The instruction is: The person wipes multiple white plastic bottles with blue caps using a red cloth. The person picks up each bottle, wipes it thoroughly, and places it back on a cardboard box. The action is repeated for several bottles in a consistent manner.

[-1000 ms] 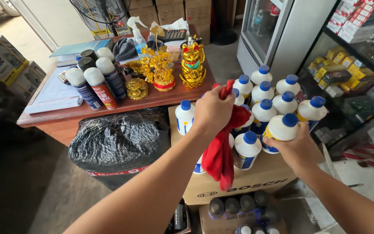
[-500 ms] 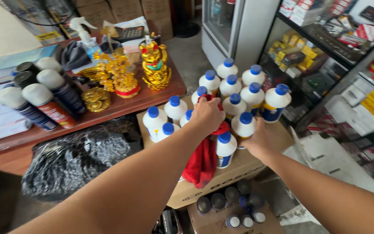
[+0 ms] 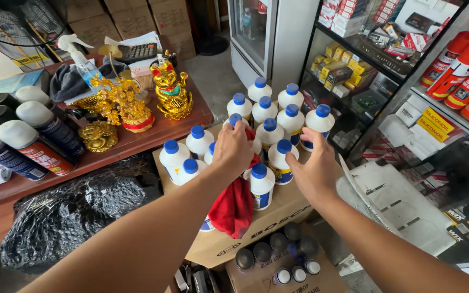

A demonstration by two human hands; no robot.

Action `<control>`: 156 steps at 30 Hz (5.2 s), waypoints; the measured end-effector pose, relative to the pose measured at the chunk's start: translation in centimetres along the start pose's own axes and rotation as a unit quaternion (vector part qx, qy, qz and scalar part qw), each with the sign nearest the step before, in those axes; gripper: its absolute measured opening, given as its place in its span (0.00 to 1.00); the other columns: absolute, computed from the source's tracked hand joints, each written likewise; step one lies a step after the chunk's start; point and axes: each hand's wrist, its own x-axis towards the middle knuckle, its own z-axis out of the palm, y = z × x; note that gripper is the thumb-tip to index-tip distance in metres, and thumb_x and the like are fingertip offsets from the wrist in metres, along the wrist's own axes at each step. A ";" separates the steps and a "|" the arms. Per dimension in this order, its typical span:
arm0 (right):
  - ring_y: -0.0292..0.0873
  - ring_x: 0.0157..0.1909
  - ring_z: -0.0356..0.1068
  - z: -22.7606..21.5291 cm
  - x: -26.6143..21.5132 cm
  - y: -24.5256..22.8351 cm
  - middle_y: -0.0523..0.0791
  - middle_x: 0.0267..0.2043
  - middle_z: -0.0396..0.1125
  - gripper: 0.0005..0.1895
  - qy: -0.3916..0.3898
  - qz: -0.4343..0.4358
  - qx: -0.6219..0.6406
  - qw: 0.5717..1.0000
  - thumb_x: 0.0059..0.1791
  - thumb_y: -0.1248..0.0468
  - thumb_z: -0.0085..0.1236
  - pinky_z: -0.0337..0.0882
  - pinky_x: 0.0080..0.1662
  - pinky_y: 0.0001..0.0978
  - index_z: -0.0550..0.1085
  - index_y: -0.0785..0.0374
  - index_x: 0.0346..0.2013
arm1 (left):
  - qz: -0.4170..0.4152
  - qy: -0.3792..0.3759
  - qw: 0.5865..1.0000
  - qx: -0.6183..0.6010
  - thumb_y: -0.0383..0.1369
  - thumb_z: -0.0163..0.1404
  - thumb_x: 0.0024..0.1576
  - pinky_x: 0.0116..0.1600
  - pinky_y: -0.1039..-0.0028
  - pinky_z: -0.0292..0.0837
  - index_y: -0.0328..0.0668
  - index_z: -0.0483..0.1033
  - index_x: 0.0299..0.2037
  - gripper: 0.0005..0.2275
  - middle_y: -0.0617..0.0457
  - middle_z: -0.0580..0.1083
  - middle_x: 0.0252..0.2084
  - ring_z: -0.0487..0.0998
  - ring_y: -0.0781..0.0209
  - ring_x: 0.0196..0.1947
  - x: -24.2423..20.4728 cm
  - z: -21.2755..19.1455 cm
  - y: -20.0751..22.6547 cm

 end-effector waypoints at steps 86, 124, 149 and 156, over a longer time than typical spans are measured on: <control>0.40 0.50 0.77 -17.7 -1.2 -11.8 0.47 0.49 0.74 0.50 -0.195 0.113 0.132 0.965 0.30 0.49 0.78 0.74 0.52 0.36 0.65 0.66 0.59 | -0.101 -0.240 0.691 -0.674 0.38 0.62 0.53 0.38 0.64 0.79 0.31 0.78 0.40 0.16 0.45 0.80 0.34 0.81 0.56 0.29 -5.9 -10.1 18.0; 0.49 0.49 0.77 -18.9 -2.1 -14.4 0.53 0.46 0.74 0.53 -0.182 0.184 -0.071 0.963 0.26 0.43 0.82 0.74 0.52 0.40 0.65 0.64 0.55 | -0.010 -0.056 0.792 -0.608 0.49 0.41 0.65 0.39 0.66 0.75 0.33 0.85 0.40 0.25 0.52 0.83 0.32 0.78 0.62 0.31 -5.9 -11.7 17.5; 0.39 0.39 0.78 -19.0 -1.2 -13.5 0.44 0.39 0.78 0.30 -0.198 0.260 0.138 0.935 0.34 0.58 0.77 0.75 0.45 0.34 0.75 0.61 0.47 | -0.157 -0.157 0.657 -0.721 0.49 0.48 0.60 0.45 0.58 0.80 0.33 0.76 0.46 0.22 0.43 0.79 0.40 0.82 0.51 0.37 -6.5 -8.3 17.7; 0.42 0.41 0.77 -20.4 -0.9 -13.0 0.48 0.41 0.77 0.32 -0.361 0.353 0.404 0.763 0.37 0.58 0.71 0.77 0.45 0.38 0.75 0.67 0.53 | 0.047 -0.379 0.509 -0.771 0.51 0.45 0.65 0.58 0.59 0.76 0.34 0.72 0.61 0.26 0.39 0.76 0.55 0.80 0.50 0.52 -7.4 -9.5 16.2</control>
